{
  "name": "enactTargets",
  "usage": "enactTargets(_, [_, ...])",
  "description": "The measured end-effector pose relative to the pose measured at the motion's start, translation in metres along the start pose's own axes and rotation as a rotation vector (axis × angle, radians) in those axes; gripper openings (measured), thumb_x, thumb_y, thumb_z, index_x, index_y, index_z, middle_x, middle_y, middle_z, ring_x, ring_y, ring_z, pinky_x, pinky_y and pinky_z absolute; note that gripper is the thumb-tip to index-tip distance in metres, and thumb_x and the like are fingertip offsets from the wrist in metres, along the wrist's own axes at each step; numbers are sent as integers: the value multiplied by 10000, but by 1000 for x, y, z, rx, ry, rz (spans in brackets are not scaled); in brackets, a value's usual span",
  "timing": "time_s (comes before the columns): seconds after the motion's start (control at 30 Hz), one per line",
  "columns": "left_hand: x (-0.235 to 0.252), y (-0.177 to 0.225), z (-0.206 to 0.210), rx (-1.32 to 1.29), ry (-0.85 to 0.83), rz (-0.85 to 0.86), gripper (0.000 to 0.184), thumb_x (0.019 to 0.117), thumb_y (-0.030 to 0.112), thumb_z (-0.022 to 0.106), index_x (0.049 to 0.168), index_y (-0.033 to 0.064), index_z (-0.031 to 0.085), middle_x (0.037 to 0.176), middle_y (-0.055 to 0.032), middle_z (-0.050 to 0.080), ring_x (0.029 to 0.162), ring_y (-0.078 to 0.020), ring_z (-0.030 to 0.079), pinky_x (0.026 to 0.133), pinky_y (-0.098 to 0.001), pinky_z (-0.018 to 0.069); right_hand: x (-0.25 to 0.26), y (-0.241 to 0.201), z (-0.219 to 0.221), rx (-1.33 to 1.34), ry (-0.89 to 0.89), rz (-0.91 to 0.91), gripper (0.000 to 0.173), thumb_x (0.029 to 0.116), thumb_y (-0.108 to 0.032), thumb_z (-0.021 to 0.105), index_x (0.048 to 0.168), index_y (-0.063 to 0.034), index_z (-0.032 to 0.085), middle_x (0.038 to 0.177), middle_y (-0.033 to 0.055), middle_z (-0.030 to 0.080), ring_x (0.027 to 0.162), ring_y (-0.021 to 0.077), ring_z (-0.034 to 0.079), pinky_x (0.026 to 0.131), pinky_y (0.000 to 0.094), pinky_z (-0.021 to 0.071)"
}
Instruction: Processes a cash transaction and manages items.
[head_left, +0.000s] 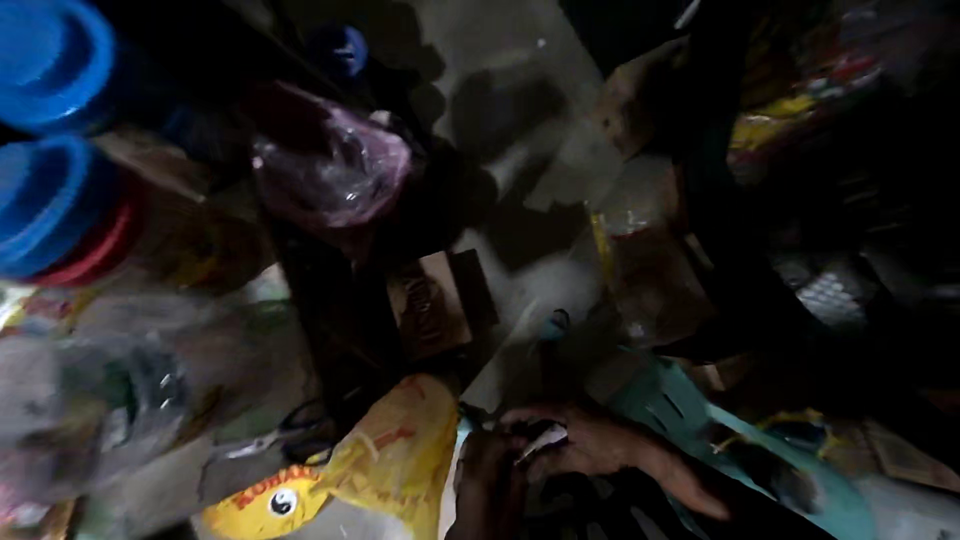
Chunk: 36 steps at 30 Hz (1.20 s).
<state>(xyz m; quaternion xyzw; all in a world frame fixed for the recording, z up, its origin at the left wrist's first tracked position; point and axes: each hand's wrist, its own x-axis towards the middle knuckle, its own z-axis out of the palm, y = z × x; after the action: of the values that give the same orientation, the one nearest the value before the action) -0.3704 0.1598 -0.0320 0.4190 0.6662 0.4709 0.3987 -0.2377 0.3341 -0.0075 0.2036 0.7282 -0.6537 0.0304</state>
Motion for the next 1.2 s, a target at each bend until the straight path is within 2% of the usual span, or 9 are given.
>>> enactTargets(0.13, [112, 30, 51, -32, 47, -54, 180, 953, 115, 607, 1042, -5, 709, 912, -41, 731, 823, -55, 690, 782, -269, 598, 1, 12, -123, -63, 74, 151, 250, 925, -147, 731, 1112, 19, 733, 1003, 154, 737, 908, 171, 701, 859, 326, 570])
enactTargets(0.33, [247, 72, 104, -150, 30, -2, 235, 988, 228, 669, 1088, 15, 674, 966, -20, 718, 853, -43, 680, 800, -241, 594, 16, 26, -269, -60, 95, 106, 205, 948, -157, 682, 947, 48, 687, 827, 122, 672, 760, 106, 624, 727, 257, 529])
enactTargets(0.4, [287, 78, 104, -98, 59, -16, 272, 953, 220, 708, 1068, -27, 695, 936, -36, 736, 802, -13, 687, 746, -200, 599, 47, 25, -303, -50, -4, 87, 218, 966, -129, 648, 930, 86, 661, 806, 167, 647, 737, 170, 602, 701, 324, 500])
enactTargets(0.57, [387, 78, 81, -110, 256, -36, 167, 1004, 141, 626, 1074, -5, 668, 918, 27, 726, 771, -2, 684, 708, -198, 605, 146, 24, -369, -33, -74, 82, 269, 961, -192, 695, 963, 77, 677, 837, 143, 656, 766, 123, 605, 713, 266, 500])
enactTargets(0.7, [499, 67, 44, -142, 436, -23, 128, 996, 107, 634, 1044, -7, 663, 886, 68, 716, 769, 13, 676, 715, -176, 592, 230, 8, -449, -98, -88, 246, 282, 993, -188, 659, 1035, 89, 676, 892, 187, 678, 800, 188, 636, 770, 349, 520])
enactTargets(0.8, [599, 65, 10, -199, 395, -58, 115, 1003, 107, 620, 1035, -1, 644, 811, 60, 706, 690, -34, 679, 644, -227, 607, 291, -3, -518, 2, 64, 379, 250, 1013, -167, 637, 1089, 63, 700, 851, 86, 710, 711, 43, 656, 723, 213, 565])
enactTargets(1.0, [746, 91, -47, -252, 260, -110, 122, 1042, 91, 558, 1048, -14, 620, 808, -1, 720, 670, -122, 707, 632, -303, 639, 395, 11, -622, 155, 389, -107, 117, 953, -62, 676, 879, 23, 708, 762, -4, 735, 682, -3, 682, 659, 164, 582])
enactTargets(1.1, [815, 99, -70, -242, 192, -184, 190, 1065, 109, 507, 1036, -25, 640, 817, -30, 739, 686, -139, 721, 647, -309, 641, 446, -10, -671, 30, 524, 75, 120, 922, -104, 698, 824, -35, 704, 706, -47, 663, 638, -41, 594, 616, 143, 515])
enactTargets(1.2, [899, 103, -87, -264, 138, -174, 198, 1066, 107, 496, 1055, -13, 654, 807, -12, 719, 679, -111, 693, 640, -277, 617, 504, -35, -738, 13, 475, 373, 118, 955, -61, 689, 1014, 34, 728, 839, 54, 720, 755, 65, 672, 758, 259, 580])
